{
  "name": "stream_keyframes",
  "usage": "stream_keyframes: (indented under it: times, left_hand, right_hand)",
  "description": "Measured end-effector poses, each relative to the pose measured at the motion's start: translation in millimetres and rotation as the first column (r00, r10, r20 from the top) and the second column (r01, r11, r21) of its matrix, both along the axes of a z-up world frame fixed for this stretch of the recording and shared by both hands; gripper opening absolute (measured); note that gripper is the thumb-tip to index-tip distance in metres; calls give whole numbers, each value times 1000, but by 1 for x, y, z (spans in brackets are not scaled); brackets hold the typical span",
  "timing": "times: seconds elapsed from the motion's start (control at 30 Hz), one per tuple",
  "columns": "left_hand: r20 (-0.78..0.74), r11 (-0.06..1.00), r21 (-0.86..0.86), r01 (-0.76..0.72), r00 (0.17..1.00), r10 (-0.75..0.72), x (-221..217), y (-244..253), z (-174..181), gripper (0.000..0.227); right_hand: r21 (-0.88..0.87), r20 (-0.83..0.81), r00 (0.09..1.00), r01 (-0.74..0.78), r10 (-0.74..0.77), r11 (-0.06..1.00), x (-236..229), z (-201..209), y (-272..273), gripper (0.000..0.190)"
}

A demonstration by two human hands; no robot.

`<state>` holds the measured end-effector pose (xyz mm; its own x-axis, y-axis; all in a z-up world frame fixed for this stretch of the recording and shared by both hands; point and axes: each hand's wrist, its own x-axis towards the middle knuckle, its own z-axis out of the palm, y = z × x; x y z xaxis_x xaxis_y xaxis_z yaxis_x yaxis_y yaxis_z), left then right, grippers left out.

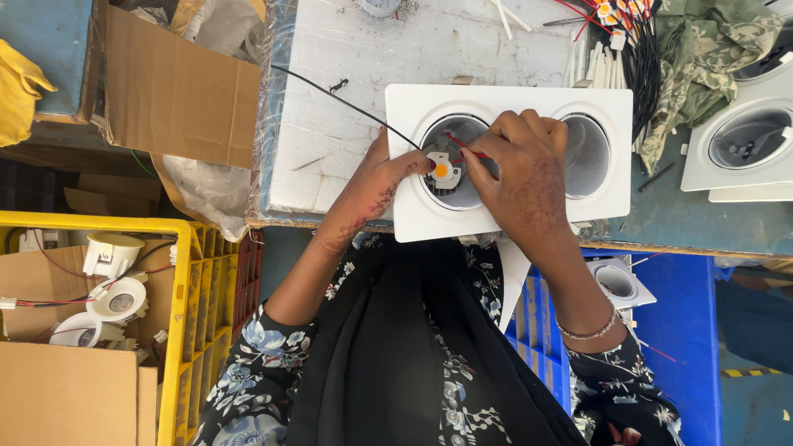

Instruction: The person assembles a dual recessed LED light fixture by inserting LED modules into the housing, connecting red and black wires, and using a green electric screwdriver to secure internal components. The person also handles small white plastic connectors and adjusts the fixture on the workbench.

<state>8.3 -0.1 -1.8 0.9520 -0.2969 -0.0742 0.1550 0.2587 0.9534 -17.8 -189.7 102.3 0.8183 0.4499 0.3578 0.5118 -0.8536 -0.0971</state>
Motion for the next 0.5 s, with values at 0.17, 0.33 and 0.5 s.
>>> stream_keyframes:
  times: [0.17, 0.33, 0.5]
  left_hand:
    - [-111, 972, -228, 60, 990, -87, -2, 0, -4, 67]
    - [-124, 836, -525, 162, 957, -263, 12, 34, -12, 80]
    - [-90, 913, -387, 128, 980, -176, 34, 26, -35, 53]
  right_hand:
    - [-60, 17, 999, -49, 50, 997, 4, 1, 3, 10]
    - [-146, -4, 994, -106, 107, 984, 14, 6, 5, 14]
    - [-163, -53, 995, -92, 85, 982, 23, 7, 7, 16]
